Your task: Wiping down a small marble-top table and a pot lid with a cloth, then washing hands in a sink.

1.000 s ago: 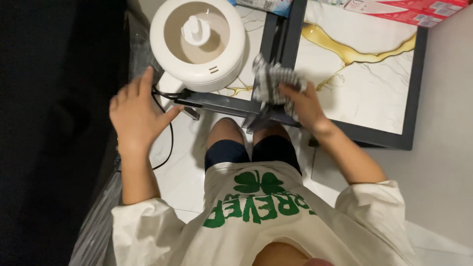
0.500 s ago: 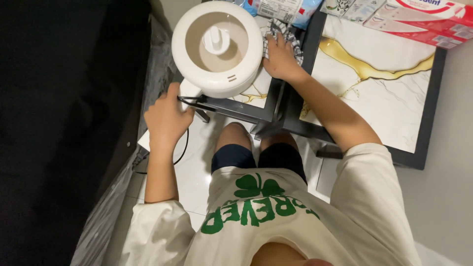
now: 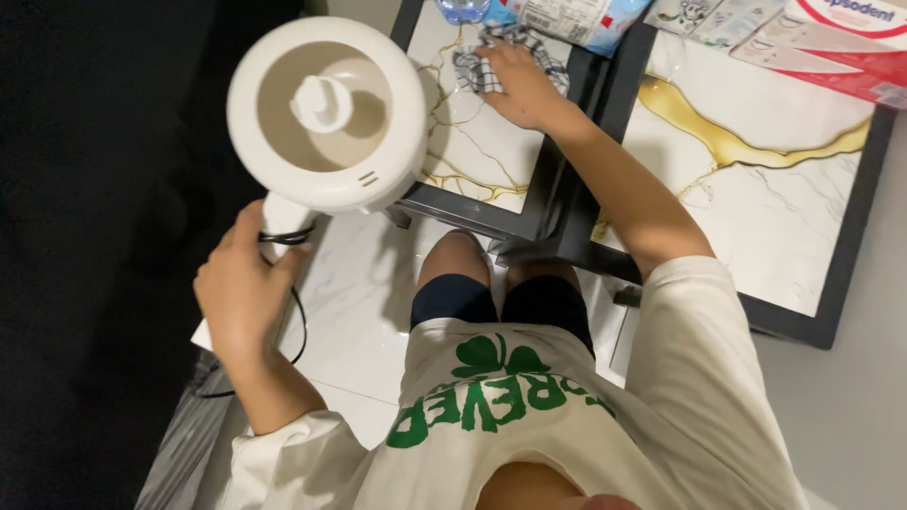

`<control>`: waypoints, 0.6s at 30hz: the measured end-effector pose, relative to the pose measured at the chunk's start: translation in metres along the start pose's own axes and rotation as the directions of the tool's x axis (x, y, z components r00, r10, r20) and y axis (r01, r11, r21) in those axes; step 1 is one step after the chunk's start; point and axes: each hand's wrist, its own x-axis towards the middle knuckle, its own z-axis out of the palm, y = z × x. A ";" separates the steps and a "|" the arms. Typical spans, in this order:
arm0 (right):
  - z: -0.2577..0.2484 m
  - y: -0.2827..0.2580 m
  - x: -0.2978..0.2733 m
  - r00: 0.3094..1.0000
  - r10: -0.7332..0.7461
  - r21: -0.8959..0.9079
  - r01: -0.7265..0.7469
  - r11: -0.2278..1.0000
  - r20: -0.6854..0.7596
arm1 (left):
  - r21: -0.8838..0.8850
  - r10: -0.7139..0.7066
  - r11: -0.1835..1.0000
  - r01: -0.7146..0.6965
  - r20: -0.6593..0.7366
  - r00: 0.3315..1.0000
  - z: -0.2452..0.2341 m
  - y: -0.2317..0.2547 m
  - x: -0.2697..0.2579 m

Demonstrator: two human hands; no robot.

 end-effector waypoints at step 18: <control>-0.009 -0.116 0.017 0.931 -0.240 0.257 0.170 0.951 0.275 | 0.071 -0.060 0.996 0.057 0.034 0.998 -0.073 -0.049 0.021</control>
